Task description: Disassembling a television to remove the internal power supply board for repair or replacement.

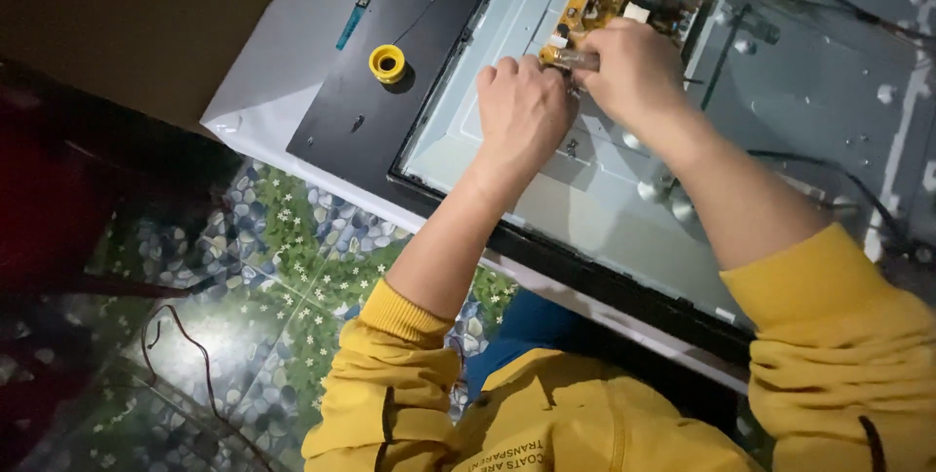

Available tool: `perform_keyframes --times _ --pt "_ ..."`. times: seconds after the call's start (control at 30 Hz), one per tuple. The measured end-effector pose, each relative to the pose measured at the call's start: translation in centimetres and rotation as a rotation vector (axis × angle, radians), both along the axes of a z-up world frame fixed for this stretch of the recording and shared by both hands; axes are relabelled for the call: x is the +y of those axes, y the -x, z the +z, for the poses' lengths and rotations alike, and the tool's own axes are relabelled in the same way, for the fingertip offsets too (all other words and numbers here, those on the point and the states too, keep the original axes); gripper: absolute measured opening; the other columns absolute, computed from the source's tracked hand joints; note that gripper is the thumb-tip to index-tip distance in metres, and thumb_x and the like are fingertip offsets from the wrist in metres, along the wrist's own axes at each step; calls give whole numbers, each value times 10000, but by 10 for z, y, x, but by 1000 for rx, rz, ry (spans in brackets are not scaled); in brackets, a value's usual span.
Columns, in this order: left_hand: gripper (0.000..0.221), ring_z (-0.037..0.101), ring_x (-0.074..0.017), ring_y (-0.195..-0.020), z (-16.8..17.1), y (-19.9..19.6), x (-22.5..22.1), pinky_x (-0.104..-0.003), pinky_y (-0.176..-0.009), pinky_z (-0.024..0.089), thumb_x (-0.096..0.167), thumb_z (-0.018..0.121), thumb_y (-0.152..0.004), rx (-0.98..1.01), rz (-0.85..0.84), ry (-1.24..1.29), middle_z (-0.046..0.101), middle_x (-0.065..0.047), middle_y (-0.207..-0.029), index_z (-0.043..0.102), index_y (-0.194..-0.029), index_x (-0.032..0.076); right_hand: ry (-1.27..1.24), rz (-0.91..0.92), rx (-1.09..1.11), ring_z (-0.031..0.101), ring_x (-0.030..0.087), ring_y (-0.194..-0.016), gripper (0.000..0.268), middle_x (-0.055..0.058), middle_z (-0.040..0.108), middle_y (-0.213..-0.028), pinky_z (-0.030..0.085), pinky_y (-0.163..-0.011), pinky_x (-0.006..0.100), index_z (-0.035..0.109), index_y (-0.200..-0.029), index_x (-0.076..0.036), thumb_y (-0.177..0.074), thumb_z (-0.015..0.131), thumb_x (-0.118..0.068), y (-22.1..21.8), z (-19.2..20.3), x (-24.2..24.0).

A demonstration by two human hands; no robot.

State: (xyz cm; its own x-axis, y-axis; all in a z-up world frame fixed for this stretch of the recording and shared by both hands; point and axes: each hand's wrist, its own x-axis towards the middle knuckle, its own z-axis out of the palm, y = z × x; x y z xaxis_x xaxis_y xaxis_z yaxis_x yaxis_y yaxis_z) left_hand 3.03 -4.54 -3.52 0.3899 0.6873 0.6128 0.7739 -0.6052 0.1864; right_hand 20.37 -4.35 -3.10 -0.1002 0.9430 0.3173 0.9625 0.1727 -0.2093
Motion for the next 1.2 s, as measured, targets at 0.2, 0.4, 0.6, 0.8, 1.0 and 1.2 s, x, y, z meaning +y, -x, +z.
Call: perform_keyframes --times 0.2,0.4,0.6,0.8,1.0,1.2 --pt "176 581 -327 -708 -14 3 17 -441 -716 416 218 656 -804 -29 -141 -27 664 -121 -765 715 -687 101 -67 -36 80 647 337 -738 148 102 707 -917 508 -650 464 755 -865 -79 -789 850 -163 2 -6 0" --pt "174 599 -345 -710 -19 6 22 -454 -723 441 206 654 -792 -14 -230 19 682 -142 -768 721 -688 84 -85 -72 48 639 362 -710 221 128 714 -910 508 -629 476 781 -936 -67 -771 864 -189 3 -5 -1" --pt "184 612 -348 -709 -16 10 21 -449 -710 451 200 641 -820 19 -279 36 698 -139 -777 725 -708 81 -63 -66 106 651 332 -679 278 127 723 -879 512 -628 441 798 -985 -37 -747 867 -161 4 -2 1" --pt "204 621 -352 -718 -17 12 22 -446 -717 453 201 665 -831 -14 -314 89 682 -135 -759 728 -692 65 -37 -109 137 650 318 -667 257 111 716 -842 512 -624 439 806 -971 -52 -739 864 -146 7 0 0" --pt "204 615 -346 -667 -16 13 22 -441 -668 465 197 672 -822 -10 -326 57 682 -126 -736 725 -674 67 -14 -97 186 651 301 -647 308 111 730 -823 509 -623 425 806 -1003 -41 -714 873 -120 8 3 -1" --pt "208 601 -356 -586 -16 16 24 -439 -623 488 185 685 -799 -31 -362 -2 664 -139 -654 704 -629 67 8 -125 171 658 311 -676 291 120 731 -840 520 -665 438 806 -977 -45 -707 881 -121 8 3 1"
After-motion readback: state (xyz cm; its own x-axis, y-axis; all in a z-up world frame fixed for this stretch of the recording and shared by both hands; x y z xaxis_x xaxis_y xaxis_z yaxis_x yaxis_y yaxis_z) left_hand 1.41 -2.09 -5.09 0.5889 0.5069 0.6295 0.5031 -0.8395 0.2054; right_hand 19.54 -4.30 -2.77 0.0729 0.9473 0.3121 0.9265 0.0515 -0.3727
